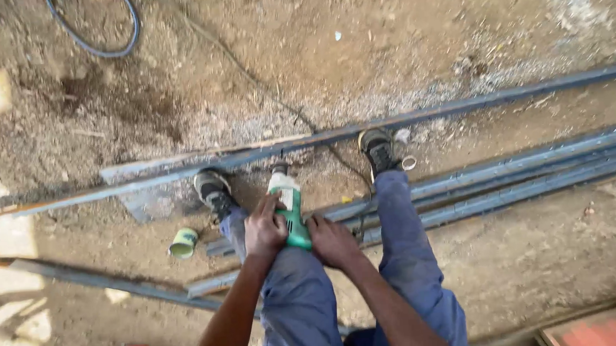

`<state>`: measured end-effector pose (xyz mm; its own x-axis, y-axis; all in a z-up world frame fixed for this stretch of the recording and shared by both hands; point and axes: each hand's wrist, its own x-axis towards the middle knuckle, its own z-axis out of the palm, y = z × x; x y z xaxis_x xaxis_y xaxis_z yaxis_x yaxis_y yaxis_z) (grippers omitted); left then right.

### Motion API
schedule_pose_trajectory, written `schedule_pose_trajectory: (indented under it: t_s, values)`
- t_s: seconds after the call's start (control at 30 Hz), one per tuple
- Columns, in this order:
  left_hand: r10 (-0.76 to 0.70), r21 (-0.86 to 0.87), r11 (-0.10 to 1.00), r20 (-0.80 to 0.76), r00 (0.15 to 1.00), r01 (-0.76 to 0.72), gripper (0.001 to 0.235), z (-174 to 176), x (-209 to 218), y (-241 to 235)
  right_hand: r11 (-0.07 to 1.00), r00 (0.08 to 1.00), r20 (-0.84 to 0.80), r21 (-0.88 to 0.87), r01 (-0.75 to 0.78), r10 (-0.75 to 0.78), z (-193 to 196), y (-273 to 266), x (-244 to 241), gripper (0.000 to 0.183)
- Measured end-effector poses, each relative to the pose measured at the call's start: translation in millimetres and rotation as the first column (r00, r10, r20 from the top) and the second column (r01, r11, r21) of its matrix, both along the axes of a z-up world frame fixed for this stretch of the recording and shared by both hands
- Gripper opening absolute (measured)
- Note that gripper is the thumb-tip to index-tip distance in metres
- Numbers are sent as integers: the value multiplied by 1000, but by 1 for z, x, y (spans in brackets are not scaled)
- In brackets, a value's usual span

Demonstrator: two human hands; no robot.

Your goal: Drilling holes into metal beams using a corded power drill on a fabrication floor.

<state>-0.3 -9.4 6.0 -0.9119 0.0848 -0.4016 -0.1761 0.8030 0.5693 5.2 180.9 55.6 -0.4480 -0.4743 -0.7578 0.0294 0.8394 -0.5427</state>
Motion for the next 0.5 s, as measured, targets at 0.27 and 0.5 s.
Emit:
schedule_pose_trajectory:
  t_s: [0.27, 0.5]
  values:
    - [-38, 38, 999, -19, 999, 38, 47, 0, -16, 2, 997, 998, 58, -78, -8, 13, -5, 6, -7, 46]
    - [-128, 26, 991, -25, 991, 128, 45, 0, -28, -1, 995, 989, 138, -86, 59, -47, -5, 3, -5, 41]
